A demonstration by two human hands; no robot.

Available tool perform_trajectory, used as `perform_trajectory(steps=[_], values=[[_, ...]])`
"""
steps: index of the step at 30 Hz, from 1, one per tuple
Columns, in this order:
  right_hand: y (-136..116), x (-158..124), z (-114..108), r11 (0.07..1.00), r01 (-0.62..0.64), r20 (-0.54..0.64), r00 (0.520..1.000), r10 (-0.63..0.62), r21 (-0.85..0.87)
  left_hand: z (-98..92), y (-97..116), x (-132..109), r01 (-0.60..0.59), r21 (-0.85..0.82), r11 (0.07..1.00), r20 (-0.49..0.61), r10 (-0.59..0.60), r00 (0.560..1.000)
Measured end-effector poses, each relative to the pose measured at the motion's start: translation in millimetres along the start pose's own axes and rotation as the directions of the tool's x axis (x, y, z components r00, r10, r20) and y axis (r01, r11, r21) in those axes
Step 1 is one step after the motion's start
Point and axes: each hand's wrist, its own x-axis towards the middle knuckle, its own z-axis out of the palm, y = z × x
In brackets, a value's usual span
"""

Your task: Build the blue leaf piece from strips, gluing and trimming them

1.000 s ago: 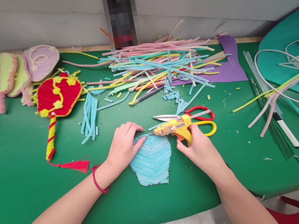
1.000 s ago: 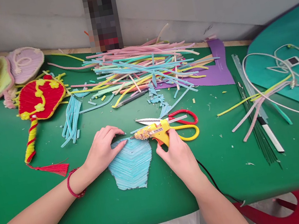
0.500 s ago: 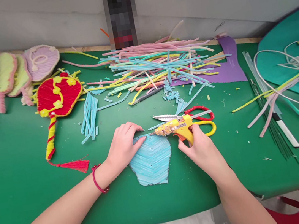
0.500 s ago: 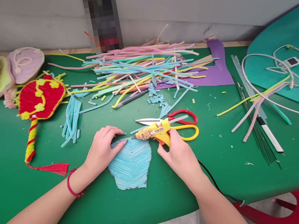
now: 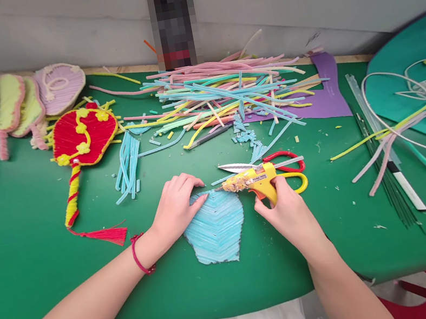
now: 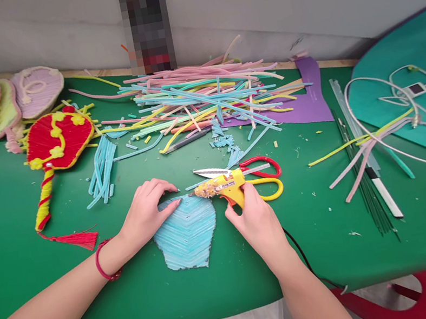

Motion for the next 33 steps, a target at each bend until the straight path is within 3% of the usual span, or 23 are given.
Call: perform_trajectory(steps=[11, 14, 20, 33], values=[[1.9, 8.9, -12.9, 0.988, -0.148, 0.026, 0.989, 0.147, 0.048, -10.9, -13.6, 7.6, 0.019, -0.189, 0.982, -0.040, -0.027, 0.999], [2.0, 8.4, -14.1, 0.986, -0.150, 0.049, 0.988, 0.147, 0.068, -14.5, -25.7, 14.6, -0.103, -0.103, 0.989, -0.043, 0.100, 0.994], [0.6, 7.3, -13.7, 0.985, -0.155, 0.054, 0.987, 0.151, 0.071, -12.3, -36.2, 20.5, -0.346, 0.105, 0.932, -0.047, 0.352, 0.935], [-0.5, 6.7, -15.2, 0.987, -0.149, 0.054, 0.988, 0.145, 0.063, -10.0, -33.4, 20.6, -0.411, 0.160, 0.897, -0.049, 0.423, 0.905]])
